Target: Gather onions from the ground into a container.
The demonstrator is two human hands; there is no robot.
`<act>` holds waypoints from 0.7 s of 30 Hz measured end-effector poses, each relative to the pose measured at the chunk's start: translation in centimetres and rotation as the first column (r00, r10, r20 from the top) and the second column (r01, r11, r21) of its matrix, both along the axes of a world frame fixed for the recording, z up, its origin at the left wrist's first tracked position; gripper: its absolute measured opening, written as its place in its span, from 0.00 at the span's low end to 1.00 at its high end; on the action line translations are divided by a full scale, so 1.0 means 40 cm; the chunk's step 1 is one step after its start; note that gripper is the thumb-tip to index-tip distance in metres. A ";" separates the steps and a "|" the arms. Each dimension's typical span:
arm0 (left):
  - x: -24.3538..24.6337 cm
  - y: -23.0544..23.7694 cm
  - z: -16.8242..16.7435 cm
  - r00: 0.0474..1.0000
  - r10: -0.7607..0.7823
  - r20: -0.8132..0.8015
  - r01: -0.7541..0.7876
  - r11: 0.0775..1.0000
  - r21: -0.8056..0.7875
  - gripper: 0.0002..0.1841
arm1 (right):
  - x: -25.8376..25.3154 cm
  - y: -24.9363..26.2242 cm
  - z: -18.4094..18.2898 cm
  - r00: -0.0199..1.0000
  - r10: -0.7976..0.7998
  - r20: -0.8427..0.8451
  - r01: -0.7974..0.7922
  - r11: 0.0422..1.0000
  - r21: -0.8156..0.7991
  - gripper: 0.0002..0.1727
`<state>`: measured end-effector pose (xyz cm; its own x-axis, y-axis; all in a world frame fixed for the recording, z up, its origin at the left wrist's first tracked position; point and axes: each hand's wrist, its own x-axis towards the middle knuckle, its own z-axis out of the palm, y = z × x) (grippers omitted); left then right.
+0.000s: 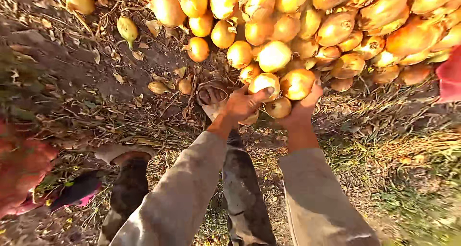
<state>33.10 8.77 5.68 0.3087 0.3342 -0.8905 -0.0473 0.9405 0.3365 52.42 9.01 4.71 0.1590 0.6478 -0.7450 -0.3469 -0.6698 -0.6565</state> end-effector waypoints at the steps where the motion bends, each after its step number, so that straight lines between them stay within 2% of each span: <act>1: -0.027 -0.018 0.024 0.996 0.091 0.027 -0.091 0.996 -0.005 0.34 | -0.018 0.013 0.030 0.998 0.061 0.011 -0.061 0.998 0.012 0.42; 3: -0.107 -0.061 0.087 0.960 0.264 0.092 -0.264 0.964 -0.014 0.30 | -0.082 0.042 0.117 0.974 0.209 0.085 -0.208 0.978 -0.017 0.37; 4: -0.160 -0.093 0.126 0.935 0.333 0.124 -0.333 0.943 -0.022 0.30 | -0.117 0.049 0.163 0.956 0.281 0.087 -0.278 0.959 -0.048 0.41; 6: -0.284 -0.181 0.229 0.884 0.424 0.195 -0.426 0.904 -0.035 0.38 | -0.200 0.059 0.267 0.905 0.422 0.045 -0.418 0.905 -0.083 0.45; 8: -0.420 -0.296 0.336 0.812 0.509 0.284 -0.520 0.853 -0.041 0.44 | -0.301 0.054 0.380 0.838 0.546 0.015 -0.544 0.836 -0.068 0.38; 10: -0.561 -0.421 0.454 0.724 0.585 0.365 -0.638 0.769 0.033 0.38 | -0.432 0.030 0.497 0.734 0.677 -0.049 -0.678 0.735 -0.010 0.29; 12: -0.702 -0.572 0.575 0.659 0.622 0.423 -0.715 0.692 0.096 0.35 | -0.582 -0.022 0.593 0.603 0.749 -0.273 -0.778 0.628 0.004 0.29; 13: -0.773 -0.653 0.634 0.645 0.637 0.422 -0.733 0.671 0.108 0.39 | -0.664 -0.059 0.617 0.530 0.719 -0.449 -0.805 0.593 0.001 0.34; 15: -0.913 -0.805 0.749 0.652 0.652 0.387 -0.743 0.651 0.156 0.46 | -0.850 -0.150 0.624 0.328 0.604 -0.726 -0.853 0.520 0.046 0.51; 16: -0.986 -0.877 0.807 0.667 0.661 0.344 -0.739 0.645 0.194 0.48 | -0.976 -0.197 0.646 0.257 0.569 -0.781 -0.879 0.473 0.055 0.61; 17: -1.062 -0.948 0.862 0.675 0.675 0.300 -0.737 0.637 0.226 0.52 | -1.103 -0.243 0.681 0.219 0.559 -0.800 -0.899 0.435 0.058 0.66; 19: -1.240 -1.068 0.952 0.686 0.694 0.219 -0.725 0.625 0.291 0.58 | -1.354 -0.317 0.757 0.078 0.656 -0.750 -0.937 0.305 0.170 0.67; 21: -1.441 -1.156 1.022 0.721 0.680 0.133 -0.674 0.642 0.366 0.60 | -1.629 -0.361 0.861 -0.074 0.838 -0.541 -0.963 0.082 0.258 0.50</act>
<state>-24.53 -37.47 46.58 -0.1481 0.7394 -0.6568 -0.6129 0.4526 0.6477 -12.72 -5.45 39.15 -0.8294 -0.2159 -0.5152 0.4994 -0.7000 -0.5105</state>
